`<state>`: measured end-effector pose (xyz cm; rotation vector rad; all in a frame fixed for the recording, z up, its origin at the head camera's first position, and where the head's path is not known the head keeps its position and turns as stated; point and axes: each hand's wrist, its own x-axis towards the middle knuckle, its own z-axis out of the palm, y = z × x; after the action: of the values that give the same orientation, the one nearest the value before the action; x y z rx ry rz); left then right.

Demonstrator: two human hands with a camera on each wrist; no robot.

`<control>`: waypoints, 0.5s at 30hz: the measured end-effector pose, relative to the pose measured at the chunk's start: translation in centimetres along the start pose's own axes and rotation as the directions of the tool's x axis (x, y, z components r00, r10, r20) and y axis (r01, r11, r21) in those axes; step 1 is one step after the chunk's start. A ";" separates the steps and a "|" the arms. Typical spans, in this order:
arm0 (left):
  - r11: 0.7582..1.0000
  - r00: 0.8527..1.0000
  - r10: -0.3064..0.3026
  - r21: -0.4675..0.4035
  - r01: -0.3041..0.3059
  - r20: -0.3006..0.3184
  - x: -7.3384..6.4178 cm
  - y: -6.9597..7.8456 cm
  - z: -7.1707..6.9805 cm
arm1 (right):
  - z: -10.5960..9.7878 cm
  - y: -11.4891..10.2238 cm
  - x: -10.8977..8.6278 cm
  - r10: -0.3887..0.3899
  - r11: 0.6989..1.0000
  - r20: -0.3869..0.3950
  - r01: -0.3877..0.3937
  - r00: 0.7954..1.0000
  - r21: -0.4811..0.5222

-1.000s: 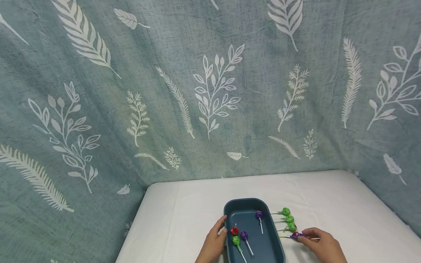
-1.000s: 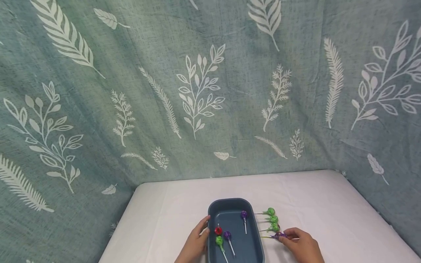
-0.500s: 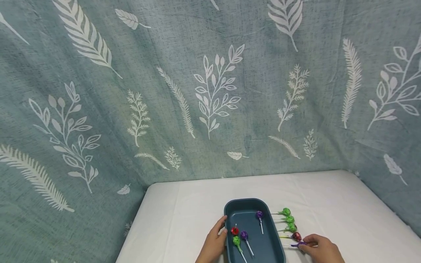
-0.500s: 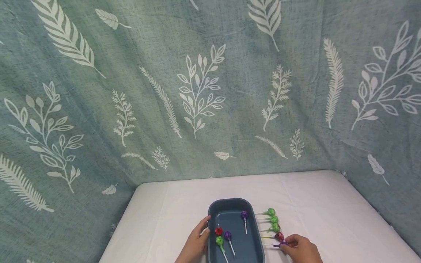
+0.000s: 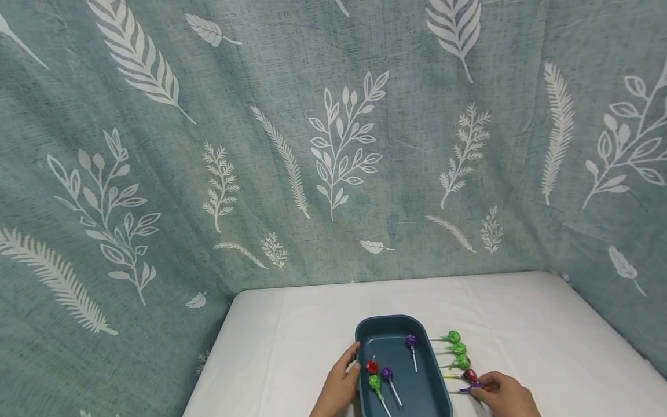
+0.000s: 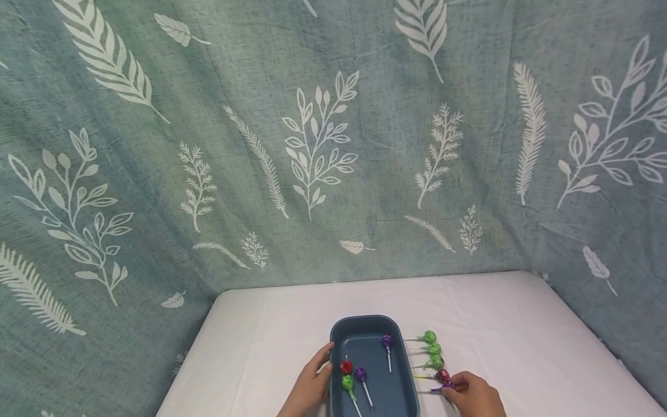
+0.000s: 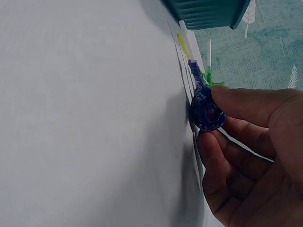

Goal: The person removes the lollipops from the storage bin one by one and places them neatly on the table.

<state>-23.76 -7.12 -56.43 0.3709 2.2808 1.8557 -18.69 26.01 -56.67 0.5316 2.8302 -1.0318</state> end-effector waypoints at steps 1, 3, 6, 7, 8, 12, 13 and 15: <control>1.000 1.000 -0.003 -0.004 0.003 0.000 0.0 0.0 0.0 | 0.0 0.0 0.0 0.000 1.000 -0.003 0.000 1.000 0.002; 1.000 1.000 -0.008 -0.011 0.008 0.001 0.0 0.1 0.0 | 0.0 0.1 0.0 0.001 1.000 -0.001 -0.001 1.000 0.012; 1.000 1.000 -0.010 -0.013 0.010 -0.002 -0.1 0.2 0.0 | -0.2 0.1 -0.1 0.001 1.000 0.005 -0.001 1.000 0.029; 1.000 1.000 -0.012 -0.015 0.012 -0.001 -0.1 0.2 0.0 | -0.3 0.1 -0.1 0.003 0.999 0.009 -0.003 1.000 0.033; 1.000 1.000 -0.011 -0.016 0.011 -0.001 -0.1 0.2 0.0 | -0.4 0.1 -0.2 0.003 0.999 0.014 -0.004 1.000 0.037; 1.000 1.000 -0.007 -0.015 0.007 -0.003 -0.1 0.1 0.0 | -1.1 0.1 -0.4 -0.009 0.999 0.021 0.008 1.000 0.031; 1.000 1.000 -0.006 -0.017 0.006 -0.003 -0.1 0.1 0.0 | -1.2 0.0 -0.4 -0.005 0.999 0.022 0.005 1.000 0.034; 1.000 1.000 -0.002 -0.017 0.002 -0.007 -0.1 0.2 0.1 | -1.5 -0.1 -0.5 -0.012 0.999 0.005 0.011 1.000 0.037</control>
<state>-23.68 -7.06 -56.29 0.3609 2.2672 1.8772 -18.22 26.76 -55.35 0.5156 2.8176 -1.0881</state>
